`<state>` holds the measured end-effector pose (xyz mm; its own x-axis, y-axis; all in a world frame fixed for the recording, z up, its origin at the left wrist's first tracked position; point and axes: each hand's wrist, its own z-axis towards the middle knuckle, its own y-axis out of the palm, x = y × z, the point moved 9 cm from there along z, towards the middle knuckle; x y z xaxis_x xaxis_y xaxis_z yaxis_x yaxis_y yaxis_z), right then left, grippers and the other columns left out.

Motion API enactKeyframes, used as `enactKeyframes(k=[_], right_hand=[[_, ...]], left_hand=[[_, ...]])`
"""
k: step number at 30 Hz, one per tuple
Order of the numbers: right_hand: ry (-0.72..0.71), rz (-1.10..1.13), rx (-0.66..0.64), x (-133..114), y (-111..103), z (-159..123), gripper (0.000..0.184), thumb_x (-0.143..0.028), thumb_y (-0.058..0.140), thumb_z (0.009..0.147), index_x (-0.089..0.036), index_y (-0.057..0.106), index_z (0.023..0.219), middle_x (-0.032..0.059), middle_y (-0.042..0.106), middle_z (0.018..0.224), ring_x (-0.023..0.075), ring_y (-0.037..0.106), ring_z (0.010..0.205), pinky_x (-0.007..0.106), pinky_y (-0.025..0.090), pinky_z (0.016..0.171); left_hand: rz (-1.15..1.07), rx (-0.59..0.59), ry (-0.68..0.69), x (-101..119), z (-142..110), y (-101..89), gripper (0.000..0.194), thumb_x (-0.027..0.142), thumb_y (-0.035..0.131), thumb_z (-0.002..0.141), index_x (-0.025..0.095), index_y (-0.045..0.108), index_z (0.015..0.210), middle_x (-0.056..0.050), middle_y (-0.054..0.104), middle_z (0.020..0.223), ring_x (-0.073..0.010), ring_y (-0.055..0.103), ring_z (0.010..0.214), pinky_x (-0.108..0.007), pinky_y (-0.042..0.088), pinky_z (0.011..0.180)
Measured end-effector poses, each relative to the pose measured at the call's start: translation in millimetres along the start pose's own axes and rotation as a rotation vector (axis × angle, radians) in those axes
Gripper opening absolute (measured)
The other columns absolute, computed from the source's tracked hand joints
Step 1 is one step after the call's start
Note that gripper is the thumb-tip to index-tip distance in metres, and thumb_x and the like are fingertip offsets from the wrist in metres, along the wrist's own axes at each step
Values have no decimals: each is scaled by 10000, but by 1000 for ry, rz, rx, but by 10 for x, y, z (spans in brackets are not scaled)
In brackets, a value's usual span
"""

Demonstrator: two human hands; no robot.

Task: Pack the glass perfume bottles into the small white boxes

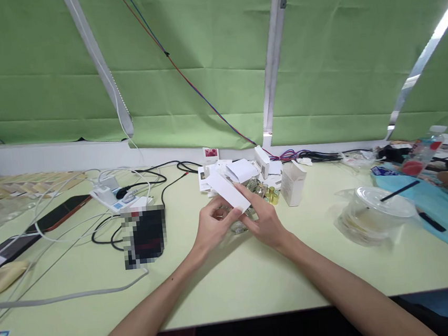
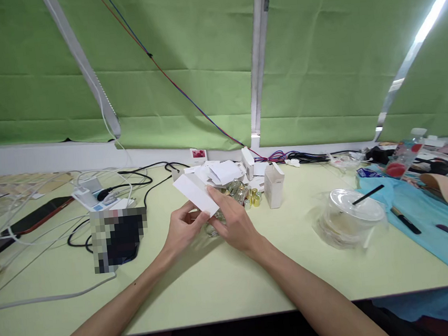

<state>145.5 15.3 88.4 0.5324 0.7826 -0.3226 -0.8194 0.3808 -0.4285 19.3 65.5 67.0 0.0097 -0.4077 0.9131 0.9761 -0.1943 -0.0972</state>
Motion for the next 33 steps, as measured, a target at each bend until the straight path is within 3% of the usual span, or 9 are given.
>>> enactKeyframes(k=[17, 23, 28, 33], right_hand=[[-6, 19, 1, -9, 5, -2, 683, -169, 481, 978, -295, 233, 1601, 74, 519, 1513, 266, 545, 1353, 457, 500, 1103], [-41, -7, 37, -56, -34, 9, 696, -117, 500, 957, -276, 265, 1592, 85, 534, 1500, 256, 556, 1346, 435, 521, 1086], [-71, -20, 62, -90, -58, 20, 691, -116, 528, 959, -271, 283, 1586, 92, 538, 1496, 253, 551, 1353, 420, 516, 1096], [-66, -3, 62, -76, -52, 25, 707, -95, 548, 945, -284, 299, 1579, 85, 534, 1501, 253, 544, 1361, 416, 505, 1110]], left_hand=[[42, 11, -25, -34, -14, -9, 449, 506, 757, 777, 138, 726, 1033, -90, 708, 946, -129, 585, 612, -245, 456, 535], [68, 13, -44, -44, -38, -10, 482, 519, 751, 783, 130, 696, 1063, -60, 697, 828, -96, 503, 518, -218, 360, 453], [27, 91, 38, 21, -35, -92, 538, 489, 754, 786, 213, 511, 1179, -101, 670, 1174, -68, 554, 535, -200, 412, 454], [-79, 202, 95, 101, -2, -259, 763, 472, 773, 764, 309, 300, 1340, -123, 606, 1279, -105, 658, 647, -196, 497, 490]])
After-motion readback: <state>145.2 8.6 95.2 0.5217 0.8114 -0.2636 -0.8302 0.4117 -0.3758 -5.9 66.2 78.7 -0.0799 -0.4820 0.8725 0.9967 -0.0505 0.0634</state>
